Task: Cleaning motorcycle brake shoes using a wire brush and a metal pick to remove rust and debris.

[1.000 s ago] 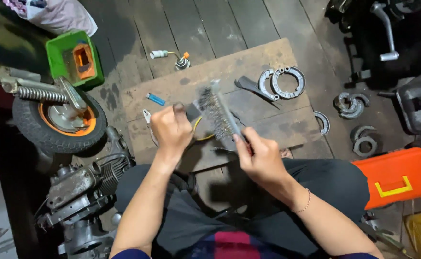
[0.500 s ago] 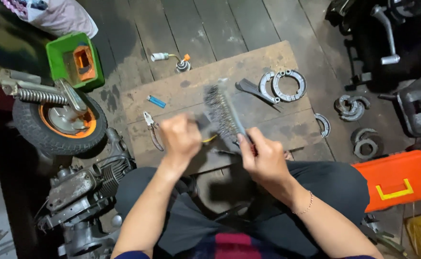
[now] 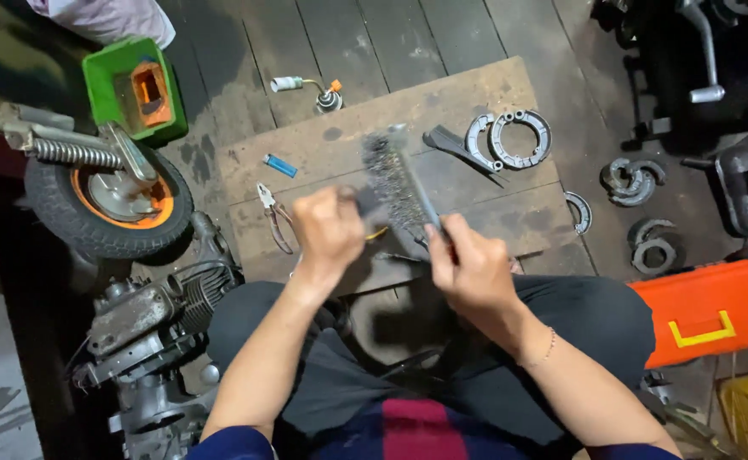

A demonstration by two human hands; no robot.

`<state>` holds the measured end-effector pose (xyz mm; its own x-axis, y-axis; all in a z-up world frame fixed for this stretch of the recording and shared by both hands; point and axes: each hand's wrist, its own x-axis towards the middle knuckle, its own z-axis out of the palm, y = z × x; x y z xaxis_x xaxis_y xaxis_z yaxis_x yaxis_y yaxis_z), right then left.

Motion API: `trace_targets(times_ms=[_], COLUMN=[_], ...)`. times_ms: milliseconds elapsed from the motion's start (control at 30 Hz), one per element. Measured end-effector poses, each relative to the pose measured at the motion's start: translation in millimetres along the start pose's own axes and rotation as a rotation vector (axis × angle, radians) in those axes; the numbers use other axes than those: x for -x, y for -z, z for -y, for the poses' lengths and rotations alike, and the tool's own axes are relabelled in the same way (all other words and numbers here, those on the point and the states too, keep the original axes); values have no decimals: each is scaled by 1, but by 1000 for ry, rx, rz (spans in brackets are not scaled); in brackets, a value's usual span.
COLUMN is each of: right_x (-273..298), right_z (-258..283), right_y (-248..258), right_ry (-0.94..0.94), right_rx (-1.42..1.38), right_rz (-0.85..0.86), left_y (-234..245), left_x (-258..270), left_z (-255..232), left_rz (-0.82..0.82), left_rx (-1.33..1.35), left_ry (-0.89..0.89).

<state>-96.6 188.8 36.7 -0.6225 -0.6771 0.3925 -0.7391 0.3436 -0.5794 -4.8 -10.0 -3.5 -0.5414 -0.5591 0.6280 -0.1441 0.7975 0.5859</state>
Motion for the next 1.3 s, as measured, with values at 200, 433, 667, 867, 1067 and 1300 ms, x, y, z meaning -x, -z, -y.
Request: trace_targets(times_ms=[200,433,667,867,1067,1300], right_x=[-3,13,12,-1,-3,6], right_z=[1,-1,4,2,-1,2], right_y=[1,-6,0,11,6,-1], right_ry=[-49,12,50,43,81,89], right_rx=[-57,8,-4,-4,-11,-25], right_rz=[1,18,7,-1,-23,-18], left_y=[7,10,12,-5,0,7], left_x=[-5,0,2,11,7,6], left_z=[-19,4,19,5,-4,10], left_rz=[36,7,-26,26,-11,44], left_rx=[47,-6,-56,42,25,-111], left_ry=[-51,-5,-75,-50,-30,-67])
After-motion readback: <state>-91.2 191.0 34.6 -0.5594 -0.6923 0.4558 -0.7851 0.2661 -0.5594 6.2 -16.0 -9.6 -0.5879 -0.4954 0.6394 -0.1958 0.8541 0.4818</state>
